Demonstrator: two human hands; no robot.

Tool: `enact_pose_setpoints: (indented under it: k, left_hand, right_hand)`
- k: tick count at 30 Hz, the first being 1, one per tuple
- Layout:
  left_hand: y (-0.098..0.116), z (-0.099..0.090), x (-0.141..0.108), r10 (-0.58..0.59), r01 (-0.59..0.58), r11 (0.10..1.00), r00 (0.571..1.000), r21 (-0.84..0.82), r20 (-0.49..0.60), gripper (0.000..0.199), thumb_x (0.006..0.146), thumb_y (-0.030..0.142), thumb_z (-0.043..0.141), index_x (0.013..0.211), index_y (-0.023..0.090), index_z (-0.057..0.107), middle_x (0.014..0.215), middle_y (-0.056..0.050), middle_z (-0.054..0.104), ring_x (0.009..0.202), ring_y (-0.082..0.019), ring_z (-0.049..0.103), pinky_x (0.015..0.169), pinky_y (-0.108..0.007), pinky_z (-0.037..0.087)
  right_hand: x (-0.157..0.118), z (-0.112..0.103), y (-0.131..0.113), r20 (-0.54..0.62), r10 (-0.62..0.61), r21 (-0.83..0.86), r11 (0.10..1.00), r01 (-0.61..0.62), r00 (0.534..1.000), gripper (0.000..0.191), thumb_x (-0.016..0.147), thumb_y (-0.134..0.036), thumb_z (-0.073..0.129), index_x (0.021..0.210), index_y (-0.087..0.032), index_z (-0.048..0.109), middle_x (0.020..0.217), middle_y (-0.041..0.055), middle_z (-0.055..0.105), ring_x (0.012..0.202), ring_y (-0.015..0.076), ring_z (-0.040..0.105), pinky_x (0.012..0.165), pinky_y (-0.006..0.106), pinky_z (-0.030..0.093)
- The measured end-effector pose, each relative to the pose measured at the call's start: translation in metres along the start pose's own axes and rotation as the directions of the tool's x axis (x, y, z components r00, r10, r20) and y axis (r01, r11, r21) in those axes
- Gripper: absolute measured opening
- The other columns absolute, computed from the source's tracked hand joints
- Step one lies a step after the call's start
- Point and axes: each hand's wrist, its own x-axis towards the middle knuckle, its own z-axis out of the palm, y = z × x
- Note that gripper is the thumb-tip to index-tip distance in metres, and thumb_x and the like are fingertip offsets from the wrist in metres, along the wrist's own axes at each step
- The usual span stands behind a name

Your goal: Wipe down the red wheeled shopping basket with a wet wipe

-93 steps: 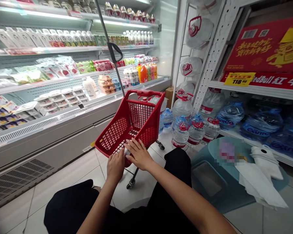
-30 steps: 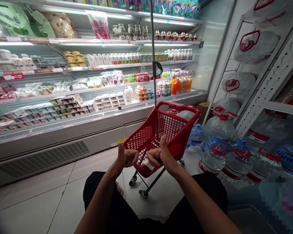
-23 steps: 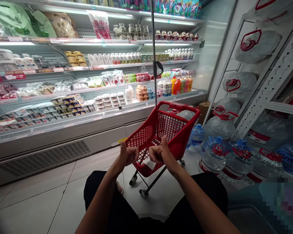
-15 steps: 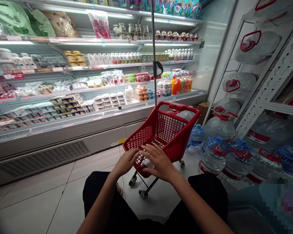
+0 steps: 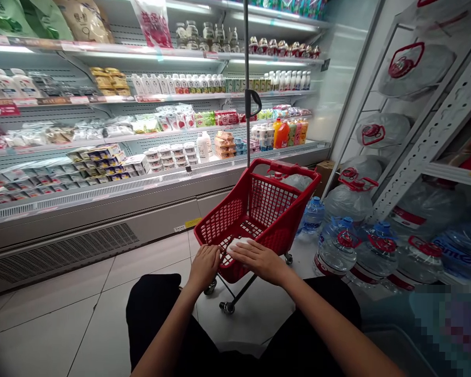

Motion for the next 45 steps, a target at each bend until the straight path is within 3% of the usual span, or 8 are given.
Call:
enact_pose_setpoints:
  k: [4, 10, 14, 20, 28, 35, 40, 45]
  left_hand:
    - [-0.001, 0.0, 0.001, 0.001, -0.001, 1.0, 1.0, -0.011, -0.005, 0.033, 0.108, 0.024, 0.029, 0.104, 0.022, 0.062, 0.101, -0.006, 0.071, 0.1, -0.024, 0.063, 0.106, -0.045, 0.042]
    - [0.005, -0.003, 0.001, 0.007, -0.007, 0.999, 1.0, -0.032, 0.007, 0.039, 0.11, 0.029, 0.025, 0.105, 0.023, 0.064, 0.102, -0.006, 0.071, 0.099, -0.023, 0.063, 0.107, -0.045, 0.039]
    - [0.018, -0.008, 0.0, 0.039, -0.037, 0.999, 0.998, -0.032, 0.045, 0.038, 0.107, 0.051, 0.04, 0.111, 0.025, 0.067, 0.108, -0.005, 0.071, 0.102, -0.025, 0.062, 0.108, -0.049, 0.038]
    - [0.026, -0.003, -0.002, 0.075, -0.075, 0.997, 0.996, -0.02, 0.047, 0.043, 0.094, 0.064, 0.061, 0.11, 0.024, 0.068, 0.114, -0.007, 0.073, 0.109, -0.03, 0.064, 0.113, -0.054, 0.032]
    - [0.022, -0.001, -0.004, 0.059, -0.059, 0.998, 0.998, -0.03, 0.003, 0.034, 0.096, 0.058, 0.06, 0.098, 0.025, 0.068, 0.098, -0.005, 0.071, 0.097, -0.026, 0.064, 0.11, -0.051, 0.036]
    - [0.021, 0.0, -0.005, 0.046, -0.046, 0.999, 0.999, -0.026, -0.005, 0.033, 0.097, 0.057, 0.059, 0.098, 0.026, 0.069, 0.098, -0.005, 0.069, 0.096, -0.026, 0.062, 0.108, -0.05, 0.037]
    - [0.022, 0.0, -0.003, 0.041, -0.041, 0.999, 0.999, -0.028, -0.006, 0.038, 0.095, 0.062, 0.06, 0.097, 0.026, 0.069, 0.095, -0.005, 0.068, 0.094, -0.026, 0.062, 0.107, -0.05, 0.038]
    - [0.025, 0.004, -0.003, 0.042, -0.042, 0.999, 0.999, 0.005, -0.008, 0.035, 0.096, 0.059, 0.059, 0.095, 0.025, 0.068, 0.096, -0.005, 0.069, 0.094, -0.026, 0.061, 0.106, -0.05, 0.038]
  right_hand:
    - [-0.046, -0.015, 0.053, -0.046, 0.208, -0.035, 0.977, -0.209, 0.977, 0.061, 0.107, -0.017, 0.035, 0.164, -0.036, 0.023, 0.164, -0.0008, 0.04, 0.152, 0.0176, 0.035, 0.128, 0.048, 0.029]
    - [-0.073, -0.035, 0.117, -0.167, 0.525, -0.016, 0.845, -0.535, 0.835, 0.054, 0.11, -0.035, 0.028, 0.164, -0.026, 0.031, 0.167, 0.0055, 0.036, 0.156, 0.0247, 0.028, 0.129, 0.05, 0.024]
    - [-0.047, -0.015, 0.08, -0.183, 0.53, 0.012, 0.844, -0.537, 0.828, 0.054, 0.111, -0.033, 0.025, 0.163, -0.023, 0.032, 0.164, 0.0078, 0.041, 0.156, 0.025, 0.029, 0.128, 0.054, 0.025]
    - [-0.009, 0.002, -0.001, -0.076, 0.205, 0.088, 0.976, -0.199, 0.976, 0.059, 0.108, -0.026, 0.041, 0.165, -0.03, 0.025, 0.163, 0.0039, 0.043, 0.153, 0.0198, 0.036, 0.127, 0.05, 0.032]
    - [-0.02, -0.03, 0.046, -0.046, 0.205, 0.137, 0.971, -0.197, 0.978, 0.06, 0.103, -0.02, 0.043, 0.16, -0.033, 0.036, 0.157, 0.0011, 0.052, 0.147, 0.0193, 0.046, 0.123, 0.046, 0.039]
    - [-0.041, -0.076, 0.14, -0.461, 0.613, 0.039, 0.736, -0.676, 0.642, 0.061, 0.104, -0.022, 0.024, 0.165, -0.019, 0.025, 0.168, 0.0116, 0.032, 0.155, 0.0279, 0.032, 0.127, 0.053, 0.028]
    - [-0.05, -0.049, 0.137, -0.327, 0.581, -0.095, 0.764, -0.638, 0.745, 0.056, 0.104, -0.021, 0.026, 0.158, -0.019, 0.042, 0.162, 0.0109, 0.044, 0.155, 0.0275, 0.032, 0.128, 0.055, 0.025]
    - [-0.021, 0.007, 0.033, -0.193, 0.396, -0.054, 0.909, -0.413, 0.898, 0.063, 0.104, -0.015, 0.03, 0.165, -0.028, 0.025, 0.164, 0.0043, 0.041, 0.155, 0.0218, 0.032, 0.128, 0.055, 0.027]
